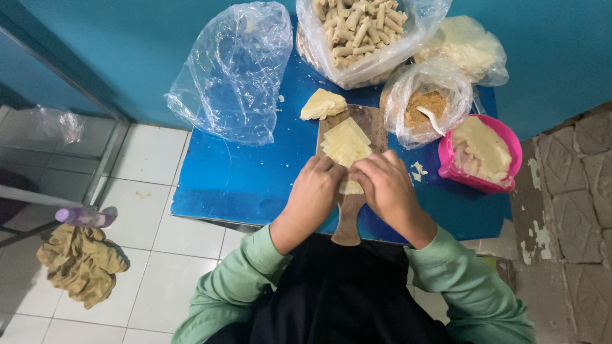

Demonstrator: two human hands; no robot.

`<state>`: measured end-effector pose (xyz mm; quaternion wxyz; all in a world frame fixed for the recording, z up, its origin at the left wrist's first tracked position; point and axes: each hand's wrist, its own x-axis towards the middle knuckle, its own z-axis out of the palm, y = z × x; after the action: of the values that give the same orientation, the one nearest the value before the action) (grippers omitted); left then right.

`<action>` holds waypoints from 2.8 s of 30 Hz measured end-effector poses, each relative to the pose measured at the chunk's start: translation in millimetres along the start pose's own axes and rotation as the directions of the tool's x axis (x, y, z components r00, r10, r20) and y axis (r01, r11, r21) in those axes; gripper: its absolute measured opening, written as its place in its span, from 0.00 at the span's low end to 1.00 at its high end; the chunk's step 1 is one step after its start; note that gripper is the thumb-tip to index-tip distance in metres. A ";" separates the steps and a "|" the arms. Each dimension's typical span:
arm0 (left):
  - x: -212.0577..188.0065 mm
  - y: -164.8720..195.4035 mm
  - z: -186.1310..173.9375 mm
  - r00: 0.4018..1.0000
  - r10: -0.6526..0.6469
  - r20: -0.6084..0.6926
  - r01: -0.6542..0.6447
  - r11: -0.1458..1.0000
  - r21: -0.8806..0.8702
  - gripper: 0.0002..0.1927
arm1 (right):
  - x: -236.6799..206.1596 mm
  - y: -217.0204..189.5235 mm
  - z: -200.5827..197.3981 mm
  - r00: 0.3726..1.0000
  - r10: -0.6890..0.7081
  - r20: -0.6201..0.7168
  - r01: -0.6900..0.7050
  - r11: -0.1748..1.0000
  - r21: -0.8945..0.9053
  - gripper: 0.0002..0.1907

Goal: The person presses a piece of dough flat on a wooden board, spoons a brown powder from a plastic bag onto it, and folds and stacks dough pieces on the board. They repeat the folding and arranging with additional dough pieces, building a pile of folded pieces on the board.

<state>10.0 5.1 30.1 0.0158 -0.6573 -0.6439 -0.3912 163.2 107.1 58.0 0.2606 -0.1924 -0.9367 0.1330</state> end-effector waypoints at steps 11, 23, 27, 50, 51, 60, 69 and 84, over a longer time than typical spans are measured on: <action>-3.3 -4.7 7.7 0.998 -0.057 0.011 0.057 0.998 0.032 0.05 | 0.8 -5.5 2.6 1.000 -0.020 -0.015 0.018 0.995 -0.094 0.04; -6.1 4.4 -10.0 0.989 -0.137 0.048 0.135 0.990 0.036 0.28 | -3.8 -5.2 11.6 0.993 -0.105 -0.046 0.090 0.964 -0.250 0.14; -6.6 0.7 -21.6 0.988 -0.127 0.089 0.119 0.989 0.092 0.32 | 4.1 -4.3 15.2 0.997 -0.055 -0.044 0.043 0.968 -0.245 0.14; 26.6 -53.6 -14.4 0.857 -0.077 0.510 -0.035 0.978 0.207 0.61 | 73.5 57.7 -6.7 0.918 0.378 0.119 -0.385 0.780 0.494 0.10; 27.8 -53.6 -14.4 0.840 -0.087 0.535 -0.036 0.976 0.215 0.62 | 83.7 60.1 -10.3 0.934 0.356 0.035 -0.330 0.817 0.473 0.10; 35.4 -59.2 -17.4 0.844 0.037 0.535 -0.133 0.981 0.142 0.57 | 137.7 77.9 -27.2 0.879 0.463 -0.117 -0.268 0.682 0.681 0.20; 37.0 -66.2 -17.2 0.863 0.052 0.502 -0.123 0.986 0.109 0.53 | 36.3 71.9 -75.3 0.865 0.385 -0.323 -0.423 0.905 -0.054 0.09; 29.5 -44.4 -25.8 0.956 0.053 0.289 -0.054 0.999 -0.005 0.18 | 10.1 128.1 -40.8 0.931 0.225 -0.289 -0.252 0.966 -0.061 0.09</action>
<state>-44.9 23.8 42.3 -0.0670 -0.7245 -0.6220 -0.2894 214.4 231.6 51.5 0.3626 -0.3340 -0.8654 0.0894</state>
